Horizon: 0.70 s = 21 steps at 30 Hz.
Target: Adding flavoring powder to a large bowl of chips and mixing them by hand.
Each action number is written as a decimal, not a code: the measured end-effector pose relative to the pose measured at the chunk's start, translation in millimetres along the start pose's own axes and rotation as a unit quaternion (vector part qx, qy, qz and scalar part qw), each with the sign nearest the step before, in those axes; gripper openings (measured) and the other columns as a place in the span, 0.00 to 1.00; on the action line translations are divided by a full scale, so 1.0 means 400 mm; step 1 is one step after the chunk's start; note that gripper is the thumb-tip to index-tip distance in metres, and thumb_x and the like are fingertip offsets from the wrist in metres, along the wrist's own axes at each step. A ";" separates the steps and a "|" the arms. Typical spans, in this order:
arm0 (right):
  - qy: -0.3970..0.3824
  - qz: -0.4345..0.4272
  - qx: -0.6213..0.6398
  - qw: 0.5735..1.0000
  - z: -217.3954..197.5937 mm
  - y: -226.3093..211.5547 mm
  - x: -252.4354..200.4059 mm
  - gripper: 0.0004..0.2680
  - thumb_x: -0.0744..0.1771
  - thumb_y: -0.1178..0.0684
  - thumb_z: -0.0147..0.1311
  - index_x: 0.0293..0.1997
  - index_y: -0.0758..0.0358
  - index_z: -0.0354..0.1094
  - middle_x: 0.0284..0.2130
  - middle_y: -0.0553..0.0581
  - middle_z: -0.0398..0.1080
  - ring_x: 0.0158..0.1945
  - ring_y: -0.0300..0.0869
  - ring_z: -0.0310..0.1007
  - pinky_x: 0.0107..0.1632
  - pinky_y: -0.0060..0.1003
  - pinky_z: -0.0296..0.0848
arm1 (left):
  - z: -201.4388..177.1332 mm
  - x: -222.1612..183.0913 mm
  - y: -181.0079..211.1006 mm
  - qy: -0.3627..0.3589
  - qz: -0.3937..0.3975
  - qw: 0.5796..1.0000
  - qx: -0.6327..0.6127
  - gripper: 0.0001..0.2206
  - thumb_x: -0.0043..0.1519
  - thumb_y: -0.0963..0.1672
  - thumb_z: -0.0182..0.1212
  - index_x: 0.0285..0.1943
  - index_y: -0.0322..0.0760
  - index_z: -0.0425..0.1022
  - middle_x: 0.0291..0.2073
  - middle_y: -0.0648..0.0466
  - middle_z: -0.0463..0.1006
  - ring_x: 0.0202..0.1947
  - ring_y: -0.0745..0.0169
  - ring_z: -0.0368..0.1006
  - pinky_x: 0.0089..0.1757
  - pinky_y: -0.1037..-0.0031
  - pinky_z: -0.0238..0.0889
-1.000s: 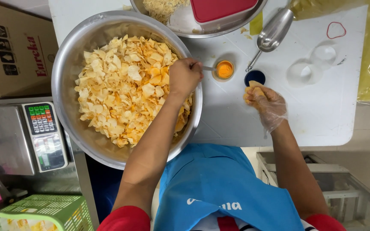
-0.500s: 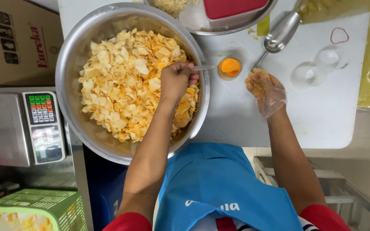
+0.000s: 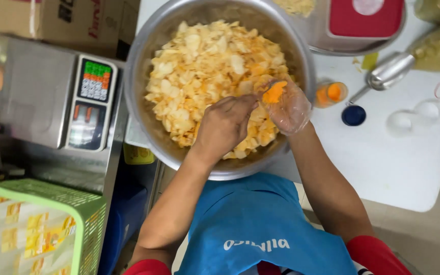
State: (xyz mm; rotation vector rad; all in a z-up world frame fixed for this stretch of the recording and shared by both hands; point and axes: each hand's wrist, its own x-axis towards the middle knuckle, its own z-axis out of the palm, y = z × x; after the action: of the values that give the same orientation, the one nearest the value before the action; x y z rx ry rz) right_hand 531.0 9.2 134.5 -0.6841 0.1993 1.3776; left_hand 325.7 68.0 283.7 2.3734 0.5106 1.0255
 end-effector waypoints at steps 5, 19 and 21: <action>0.080 -0.003 0.006 0.997 0.115 0.087 0.061 0.12 0.71 0.49 0.46 0.46 0.70 0.70 0.43 0.62 0.75 0.45 0.53 0.79 0.52 0.50 0.83 | -0.120 -0.048 -0.081 0.079 -0.017 0.997 0.014 0.07 0.67 0.40 0.59 0.49 0.37 0.83 0.35 0.48 0.85 0.36 0.49 0.83 0.38 0.66 0.78; 0.126 0.047 -0.869 0.476 0.669 0.181 0.093 0.19 0.73 0.43 0.52 0.71 0.60 0.59 0.25 0.54 0.72 0.23 0.34 0.67 0.27 0.25 0.79 | -0.493 -0.164 -0.211 0.251 -0.312 0.904 -0.148 0.10 0.69 0.42 0.59 0.53 0.28 0.79 0.32 0.47 0.84 0.32 0.66 0.81 0.40 0.78 0.78; 0.201 0.014 -0.816 0.542 0.655 0.148 0.150 0.08 0.72 0.57 0.51 0.58 0.56 0.65 0.38 0.50 0.68 0.28 0.33 0.64 0.26 0.22 0.70 | -0.508 -0.194 -0.223 0.250 -0.334 0.899 -0.130 0.10 0.69 0.42 0.60 0.52 0.29 0.80 0.31 0.49 0.85 0.31 0.67 0.82 0.39 0.80 0.78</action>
State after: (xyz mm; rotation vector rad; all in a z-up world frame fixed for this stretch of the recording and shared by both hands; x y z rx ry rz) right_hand 420.9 206.2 291.9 -2.5714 -0.9141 1.0542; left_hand 110.6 159.7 308.6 1.4924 1.1896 1.2494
